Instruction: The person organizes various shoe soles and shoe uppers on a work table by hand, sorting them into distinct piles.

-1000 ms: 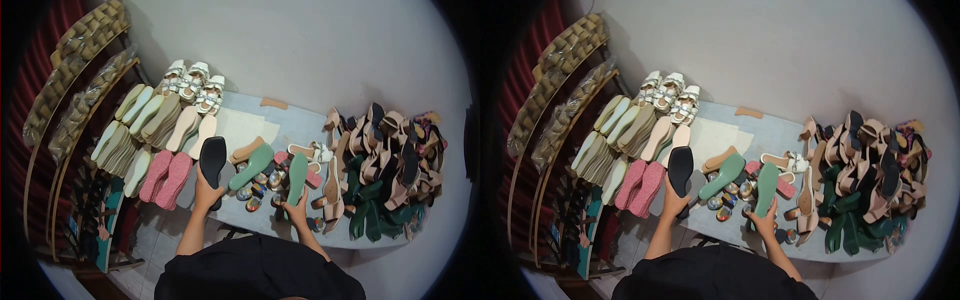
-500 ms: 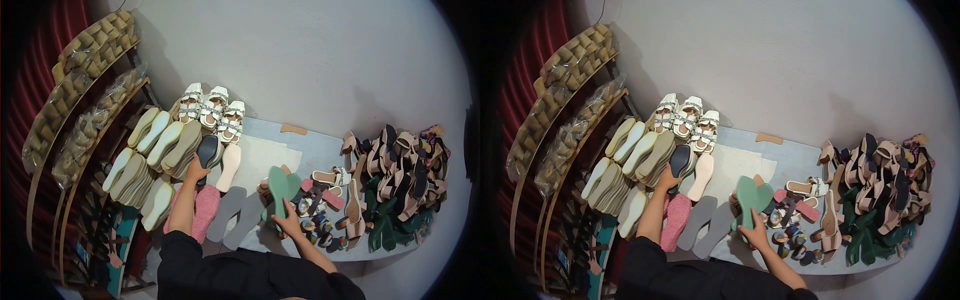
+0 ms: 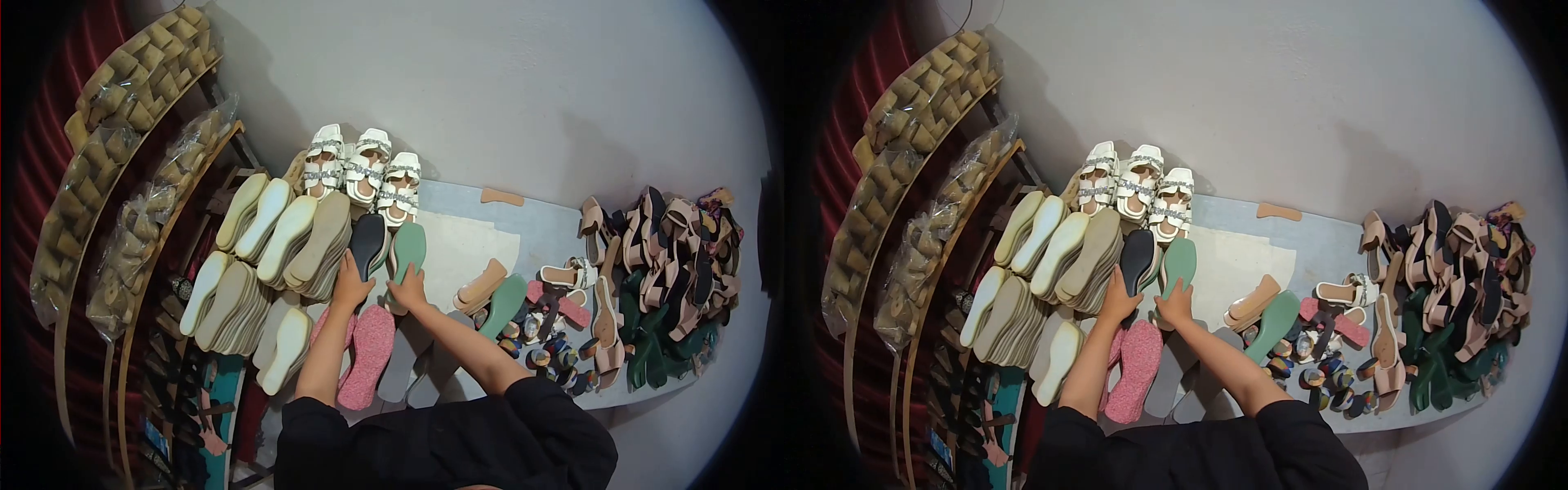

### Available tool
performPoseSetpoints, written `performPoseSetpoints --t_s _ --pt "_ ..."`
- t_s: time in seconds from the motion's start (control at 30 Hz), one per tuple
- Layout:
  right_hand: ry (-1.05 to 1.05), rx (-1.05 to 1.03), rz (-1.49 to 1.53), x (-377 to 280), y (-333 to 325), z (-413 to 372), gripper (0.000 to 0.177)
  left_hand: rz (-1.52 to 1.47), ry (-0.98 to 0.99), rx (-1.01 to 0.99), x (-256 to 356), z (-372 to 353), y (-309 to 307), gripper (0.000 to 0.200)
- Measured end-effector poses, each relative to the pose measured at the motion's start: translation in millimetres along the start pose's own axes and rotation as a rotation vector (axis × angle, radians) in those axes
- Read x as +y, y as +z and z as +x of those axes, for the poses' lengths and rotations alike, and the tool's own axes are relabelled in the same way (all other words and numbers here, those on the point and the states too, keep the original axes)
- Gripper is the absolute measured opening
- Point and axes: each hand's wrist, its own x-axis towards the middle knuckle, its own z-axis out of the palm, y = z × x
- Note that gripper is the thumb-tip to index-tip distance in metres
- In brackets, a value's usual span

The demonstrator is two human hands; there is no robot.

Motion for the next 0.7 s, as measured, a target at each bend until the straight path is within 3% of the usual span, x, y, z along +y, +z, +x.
performPoseSetpoints --t_s 0.07,0.1,0.17,0.3,0.4,0.5,0.6,0.7 --pt "0.072 -0.148 -0.232 -14 -10 -6 0.084 -0.033 0.036 0.038 17 -12 -14 0.086" --pt "0.090 -0.221 -0.210 -12 -14 -5 0.078 -0.044 0.061 0.065 20 -17 -17 0.083" --pt "0.035 -0.099 -0.175 1 -19 -3 0.075 -0.082 0.126 0.170 38 -27 -24 0.068" --pt "-0.201 0.177 -0.002 36 -73 -19 0.069 -0.174 0.279 0.093 69 -34 -11 0.057" --pt "-0.129 0.426 -0.095 52 -126 -54 0.068 -0.148 0.262 -0.079 82 -32 22 0.059" --pt "0.082 0.657 -0.297 84 -147 -84 0.074 0.149 0.150 -0.184 85 -30 54 0.073" --pt "0.175 0.505 -0.148 112 -154 -103 0.080 0.304 0.136 -0.155 80 -26 75 0.077" --pt "0.248 0.368 -0.286 112 -162 -109 0.084 0.317 0.041 -0.186 78 -22 77 0.074"
